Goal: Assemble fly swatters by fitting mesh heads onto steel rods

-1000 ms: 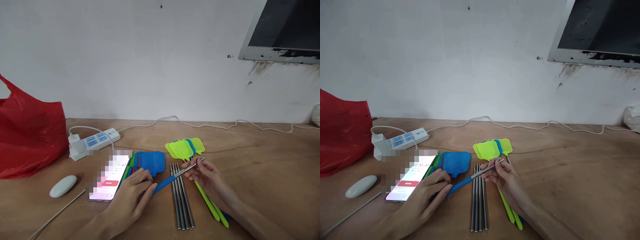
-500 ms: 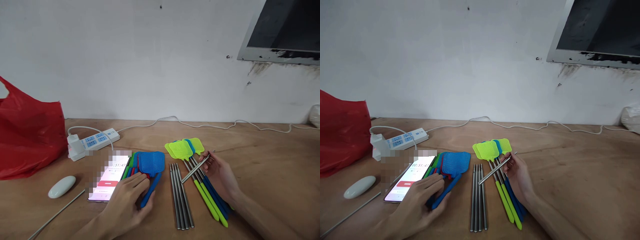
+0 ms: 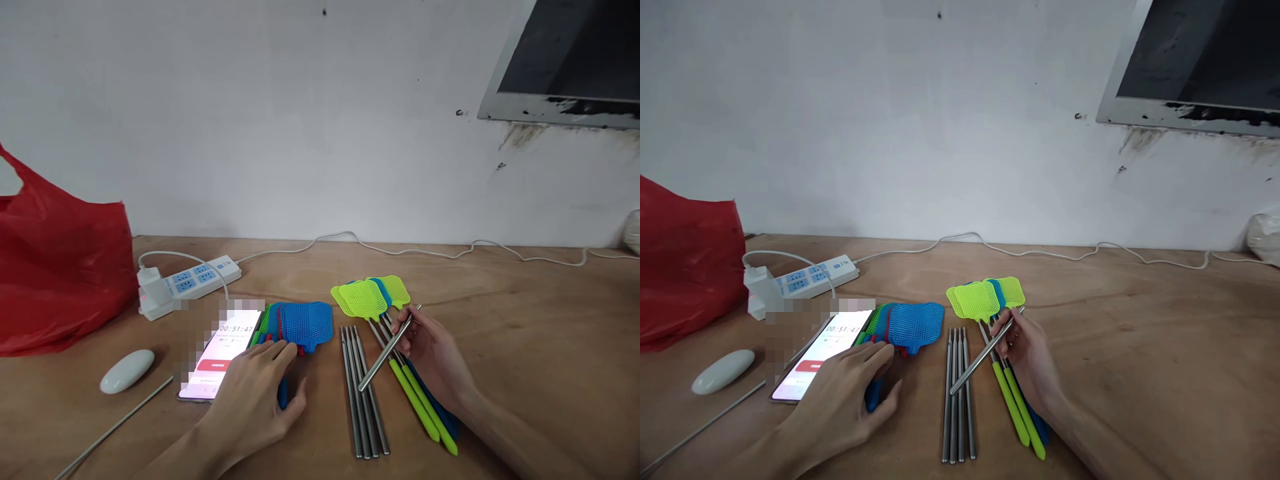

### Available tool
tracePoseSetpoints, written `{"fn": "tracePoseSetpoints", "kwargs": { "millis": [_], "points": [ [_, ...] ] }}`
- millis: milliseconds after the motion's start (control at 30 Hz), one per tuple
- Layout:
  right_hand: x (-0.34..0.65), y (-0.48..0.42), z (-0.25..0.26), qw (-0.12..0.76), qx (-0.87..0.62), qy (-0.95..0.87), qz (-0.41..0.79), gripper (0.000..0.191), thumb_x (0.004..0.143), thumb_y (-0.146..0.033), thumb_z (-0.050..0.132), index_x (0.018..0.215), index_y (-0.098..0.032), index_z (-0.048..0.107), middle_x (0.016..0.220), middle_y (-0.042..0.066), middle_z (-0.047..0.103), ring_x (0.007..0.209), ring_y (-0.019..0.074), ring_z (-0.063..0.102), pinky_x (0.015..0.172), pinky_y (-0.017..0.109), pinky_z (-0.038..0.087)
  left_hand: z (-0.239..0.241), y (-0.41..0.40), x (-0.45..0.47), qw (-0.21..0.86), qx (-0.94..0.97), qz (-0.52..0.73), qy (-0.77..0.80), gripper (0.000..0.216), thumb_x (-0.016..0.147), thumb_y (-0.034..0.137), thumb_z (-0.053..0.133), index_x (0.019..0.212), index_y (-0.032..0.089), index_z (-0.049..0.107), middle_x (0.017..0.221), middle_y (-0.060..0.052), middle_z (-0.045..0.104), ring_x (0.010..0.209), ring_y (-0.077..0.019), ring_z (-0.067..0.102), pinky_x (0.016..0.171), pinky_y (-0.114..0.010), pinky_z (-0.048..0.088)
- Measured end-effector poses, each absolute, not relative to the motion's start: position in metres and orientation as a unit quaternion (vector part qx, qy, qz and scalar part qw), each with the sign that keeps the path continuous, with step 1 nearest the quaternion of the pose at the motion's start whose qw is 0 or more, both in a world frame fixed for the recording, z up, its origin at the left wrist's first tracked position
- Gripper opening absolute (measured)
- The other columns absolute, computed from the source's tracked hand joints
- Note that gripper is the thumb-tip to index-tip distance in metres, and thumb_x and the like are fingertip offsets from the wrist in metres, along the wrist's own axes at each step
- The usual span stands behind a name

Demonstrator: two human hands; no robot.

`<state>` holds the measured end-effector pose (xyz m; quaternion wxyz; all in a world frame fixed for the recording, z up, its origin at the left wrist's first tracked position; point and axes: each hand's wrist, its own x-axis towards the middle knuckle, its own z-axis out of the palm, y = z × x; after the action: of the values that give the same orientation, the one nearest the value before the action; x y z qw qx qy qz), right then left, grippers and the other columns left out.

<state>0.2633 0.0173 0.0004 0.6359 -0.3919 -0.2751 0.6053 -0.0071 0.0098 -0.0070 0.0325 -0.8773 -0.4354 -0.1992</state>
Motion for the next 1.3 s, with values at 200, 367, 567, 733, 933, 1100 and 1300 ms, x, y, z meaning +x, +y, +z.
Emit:
{"fn": "tracePoseSetpoints", "kwargs": {
  "millis": [200, 367, 567, 733, 933, 1100, 1300],
  "points": [
    [0.261, 0.016, 0.000, 0.622, -0.398, -0.279, 0.615, 0.033, 0.066, -0.047, 0.084, 0.067, -0.020, 0.066, 0.064, -0.001, 0.064, 0.049, 0.0090, 0.042, 0.048, 0.020, 0.039, -0.006, 0.008, -0.007, 0.040, -0.875, -0.172, -0.451, 0.013, 0.086, 0.030, 0.051, 0.075, 0.023, 0.046, 0.072, -0.003, 0.059, 0.065, -0.0248, 0.059, 0.058, -0.034, 0.040],
    [0.260, 0.015, 0.001, 0.604, -0.410, -0.281, 0.623, 0.036, 0.064, -0.050, 0.084, 0.066, -0.020, 0.065, 0.063, 0.000, 0.065, 0.048, 0.0092, 0.042, 0.050, 0.021, 0.039, -0.006, 0.008, -0.008, 0.045, -0.871, -0.153, -0.464, 0.012, 0.084, 0.032, 0.054, 0.078, 0.023, 0.050, 0.076, -0.004, 0.059, 0.070, -0.0275, 0.060, 0.060, -0.036, 0.041],
    [0.259, 0.015, 0.000, 0.603, -0.417, -0.289, 0.616, 0.038, 0.065, -0.051, 0.084, 0.067, -0.019, 0.065, 0.063, 0.000, 0.065, 0.048, 0.0089, 0.043, 0.047, 0.020, 0.036, -0.011, 0.012, -0.010, 0.068, -0.869, -0.148, -0.468, 0.008, 0.086, 0.021, 0.049, 0.078, 0.022, 0.050, 0.079, -0.004, 0.057, 0.069, -0.0250, 0.058, 0.060, -0.035, 0.042],
    [0.259, 0.015, -0.001, 0.604, -0.420, -0.318, 0.598, 0.035, 0.071, -0.050, 0.082, 0.074, -0.019, 0.067, 0.065, 0.001, 0.067, 0.048, 0.0088, 0.046, 0.047, 0.020, 0.038, -0.017, 0.017, -0.011, 0.084, -0.865, -0.148, -0.472, 0.015, 0.090, 0.017, 0.045, 0.077, 0.022, 0.050, 0.077, -0.003, 0.057, 0.067, -0.0235, 0.058, 0.060, -0.034, 0.042],
    [0.259, 0.013, 0.000, 0.609, -0.430, -0.315, 0.588, 0.037, 0.068, -0.050, 0.085, 0.075, -0.019, 0.067, 0.069, 0.002, 0.071, 0.050, 0.0098, 0.050, 0.048, 0.019, 0.041, -0.016, 0.017, -0.009, 0.079, -0.867, -0.193, -0.452, 0.019, 0.096, 0.020, 0.041, 0.080, 0.022, 0.051, 0.077, -0.003, 0.057, 0.070, -0.0238, 0.058, 0.062, -0.034, 0.042],
    [0.258, 0.013, 0.002, 0.613, -0.424, -0.312, 0.589, 0.037, 0.067, -0.051, 0.085, 0.071, -0.018, 0.070, 0.073, 0.003, 0.071, 0.054, 0.0099, 0.053, 0.051, 0.020, 0.046, -0.009, 0.008, -0.006, -0.029, -0.882, -0.242, -0.403, 0.018, 0.098, 0.022, 0.042, 0.082, 0.022, 0.050, 0.081, -0.002, 0.059, 0.074, -0.0218, 0.057, 0.070, -0.035, 0.043],
    [0.255, 0.012, 0.002, 0.595, -0.417, -0.344, 0.595, 0.034, 0.065, -0.049, 0.087, 0.071, -0.017, 0.077, 0.067, 0.002, 0.069, 0.059, 0.0118, 0.060, 0.057, 0.021, 0.051, -0.005, 0.000, -0.003, -0.115, -0.891, -0.228, -0.376, 0.011, 0.099, 0.024, 0.045, 0.092, 0.022, 0.053, 0.091, -0.004, 0.063, 0.083, -0.0231, 0.059, 0.075, -0.036, 0.043]
  ]
}}
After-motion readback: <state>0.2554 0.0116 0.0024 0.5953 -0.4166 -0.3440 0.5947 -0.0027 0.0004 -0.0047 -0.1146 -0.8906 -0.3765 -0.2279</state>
